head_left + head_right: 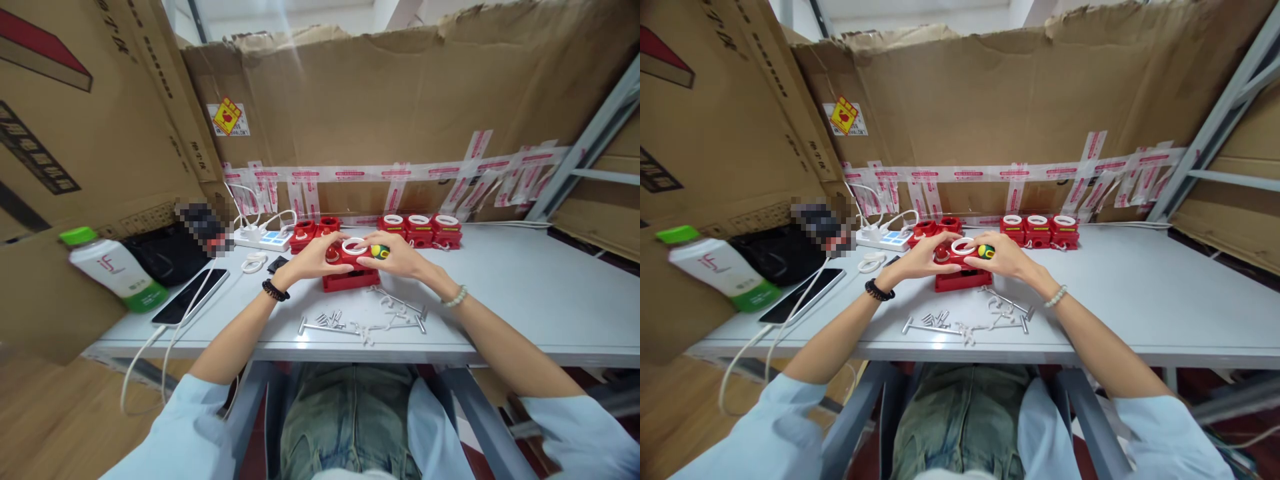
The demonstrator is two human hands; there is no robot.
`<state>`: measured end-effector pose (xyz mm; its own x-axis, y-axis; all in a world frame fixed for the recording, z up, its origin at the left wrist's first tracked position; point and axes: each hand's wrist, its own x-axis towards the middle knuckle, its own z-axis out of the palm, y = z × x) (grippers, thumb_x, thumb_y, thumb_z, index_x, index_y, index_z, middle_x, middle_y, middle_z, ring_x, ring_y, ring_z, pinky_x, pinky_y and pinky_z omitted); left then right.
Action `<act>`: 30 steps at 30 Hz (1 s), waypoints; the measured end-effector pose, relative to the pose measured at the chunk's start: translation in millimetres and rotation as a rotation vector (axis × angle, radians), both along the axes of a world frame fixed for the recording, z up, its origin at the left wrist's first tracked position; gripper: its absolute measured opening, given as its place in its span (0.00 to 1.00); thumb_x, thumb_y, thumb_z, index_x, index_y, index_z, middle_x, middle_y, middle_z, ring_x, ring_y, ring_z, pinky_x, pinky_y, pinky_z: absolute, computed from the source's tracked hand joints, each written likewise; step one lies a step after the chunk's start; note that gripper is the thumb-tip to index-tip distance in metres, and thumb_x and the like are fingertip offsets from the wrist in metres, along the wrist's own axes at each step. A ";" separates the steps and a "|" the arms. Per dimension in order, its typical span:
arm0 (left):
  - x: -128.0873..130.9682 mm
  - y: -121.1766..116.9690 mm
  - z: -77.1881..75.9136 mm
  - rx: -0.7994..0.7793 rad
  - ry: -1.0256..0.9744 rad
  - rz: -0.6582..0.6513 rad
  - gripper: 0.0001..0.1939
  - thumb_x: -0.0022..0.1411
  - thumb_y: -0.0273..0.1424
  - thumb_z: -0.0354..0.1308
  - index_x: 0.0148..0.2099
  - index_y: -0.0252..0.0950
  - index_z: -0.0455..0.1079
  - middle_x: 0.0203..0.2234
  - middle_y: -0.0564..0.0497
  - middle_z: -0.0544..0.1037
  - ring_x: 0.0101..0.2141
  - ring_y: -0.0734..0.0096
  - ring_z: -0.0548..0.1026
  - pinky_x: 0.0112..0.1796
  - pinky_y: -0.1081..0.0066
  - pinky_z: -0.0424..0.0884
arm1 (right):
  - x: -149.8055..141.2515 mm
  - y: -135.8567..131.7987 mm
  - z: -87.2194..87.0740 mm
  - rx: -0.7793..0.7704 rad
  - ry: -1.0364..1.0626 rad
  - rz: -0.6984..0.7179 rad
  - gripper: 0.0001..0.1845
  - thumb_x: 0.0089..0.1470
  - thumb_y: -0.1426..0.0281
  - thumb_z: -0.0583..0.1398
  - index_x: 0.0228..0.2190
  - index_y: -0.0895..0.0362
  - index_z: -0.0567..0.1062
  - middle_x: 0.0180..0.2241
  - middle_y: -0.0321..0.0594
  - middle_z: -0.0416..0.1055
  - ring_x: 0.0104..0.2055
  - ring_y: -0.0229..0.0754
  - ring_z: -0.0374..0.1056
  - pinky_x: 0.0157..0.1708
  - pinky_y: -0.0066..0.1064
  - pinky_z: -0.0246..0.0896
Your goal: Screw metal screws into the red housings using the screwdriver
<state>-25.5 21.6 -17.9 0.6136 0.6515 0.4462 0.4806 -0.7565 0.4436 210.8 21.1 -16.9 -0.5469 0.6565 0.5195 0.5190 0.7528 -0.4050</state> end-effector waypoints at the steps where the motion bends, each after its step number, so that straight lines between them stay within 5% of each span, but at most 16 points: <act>1: 0.3 0.7 -1.3 -0.001 0.006 -0.004 0.30 0.56 0.42 0.65 0.57 0.36 0.64 0.52 0.41 0.74 0.50 0.57 0.74 0.50 0.60 0.71 | 0.2 0.1 0.2 0.005 -0.035 -0.007 0.18 0.53 0.59 0.63 0.43 0.55 0.80 0.44 0.47 0.76 0.46 0.48 0.71 0.47 0.42 0.66; 9: 1.6 6.8 -13.9 -0.059 0.041 -0.003 0.31 0.55 0.45 0.64 0.57 0.38 0.62 0.51 0.43 0.73 0.46 0.60 0.75 0.47 0.62 0.72 | 2.7 -1.1 0.9 0.032 -0.177 -0.009 0.17 0.55 0.60 0.62 0.43 0.54 0.80 0.44 0.46 0.76 0.45 0.48 0.70 0.46 0.41 0.65; 30: 3.2 7.6 -16.8 -0.105 0.067 -0.007 0.34 0.56 0.48 0.62 0.59 0.37 0.59 0.54 0.42 0.72 0.48 0.58 0.74 0.46 0.61 0.71 | 9.0 4.7 -2.7 0.062 -0.238 -0.019 0.18 0.55 0.56 0.62 0.45 0.48 0.80 0.51 0.44 0.72 0.50 0.50 0.69 0.47 0.44 0.65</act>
